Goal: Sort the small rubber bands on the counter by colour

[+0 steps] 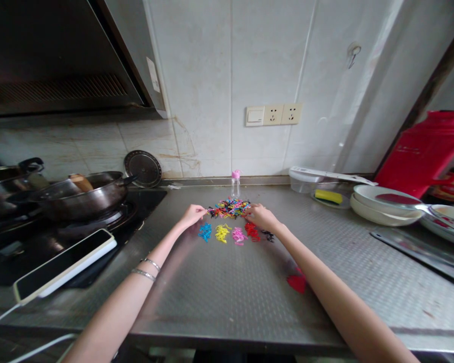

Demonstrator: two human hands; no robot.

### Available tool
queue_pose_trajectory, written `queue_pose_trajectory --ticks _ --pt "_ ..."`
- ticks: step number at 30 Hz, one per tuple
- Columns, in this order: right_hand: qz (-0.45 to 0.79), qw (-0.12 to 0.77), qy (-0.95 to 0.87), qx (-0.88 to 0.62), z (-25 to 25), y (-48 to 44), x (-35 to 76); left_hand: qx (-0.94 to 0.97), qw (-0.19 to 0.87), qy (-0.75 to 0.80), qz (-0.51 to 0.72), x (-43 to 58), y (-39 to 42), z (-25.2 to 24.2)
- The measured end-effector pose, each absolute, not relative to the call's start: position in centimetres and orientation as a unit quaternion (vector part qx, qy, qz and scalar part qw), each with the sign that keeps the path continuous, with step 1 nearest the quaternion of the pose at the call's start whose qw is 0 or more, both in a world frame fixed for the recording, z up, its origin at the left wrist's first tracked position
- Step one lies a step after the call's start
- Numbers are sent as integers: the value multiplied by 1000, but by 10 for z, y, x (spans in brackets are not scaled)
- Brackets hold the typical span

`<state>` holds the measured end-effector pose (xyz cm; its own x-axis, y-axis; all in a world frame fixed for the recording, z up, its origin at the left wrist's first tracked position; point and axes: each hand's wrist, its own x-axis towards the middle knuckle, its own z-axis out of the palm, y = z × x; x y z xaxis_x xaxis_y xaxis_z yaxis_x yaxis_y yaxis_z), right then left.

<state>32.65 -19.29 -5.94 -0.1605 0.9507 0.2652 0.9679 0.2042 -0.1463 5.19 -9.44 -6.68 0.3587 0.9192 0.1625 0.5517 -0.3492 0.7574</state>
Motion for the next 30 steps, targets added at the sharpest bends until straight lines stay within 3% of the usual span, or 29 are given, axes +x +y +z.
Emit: queue_pose_trajectory --ticks 15,20,30 --pt "-8 160 -759 -631 -58 -189 330 800 289 448 275 59 -101 -69" --pt "52 194 -758 -620 -42 -185 350 831 219 444 253 59 -106 -68" --pt "195 128 -779 -582 -38 -189 352 837 126 483 225 70 -112 -64"
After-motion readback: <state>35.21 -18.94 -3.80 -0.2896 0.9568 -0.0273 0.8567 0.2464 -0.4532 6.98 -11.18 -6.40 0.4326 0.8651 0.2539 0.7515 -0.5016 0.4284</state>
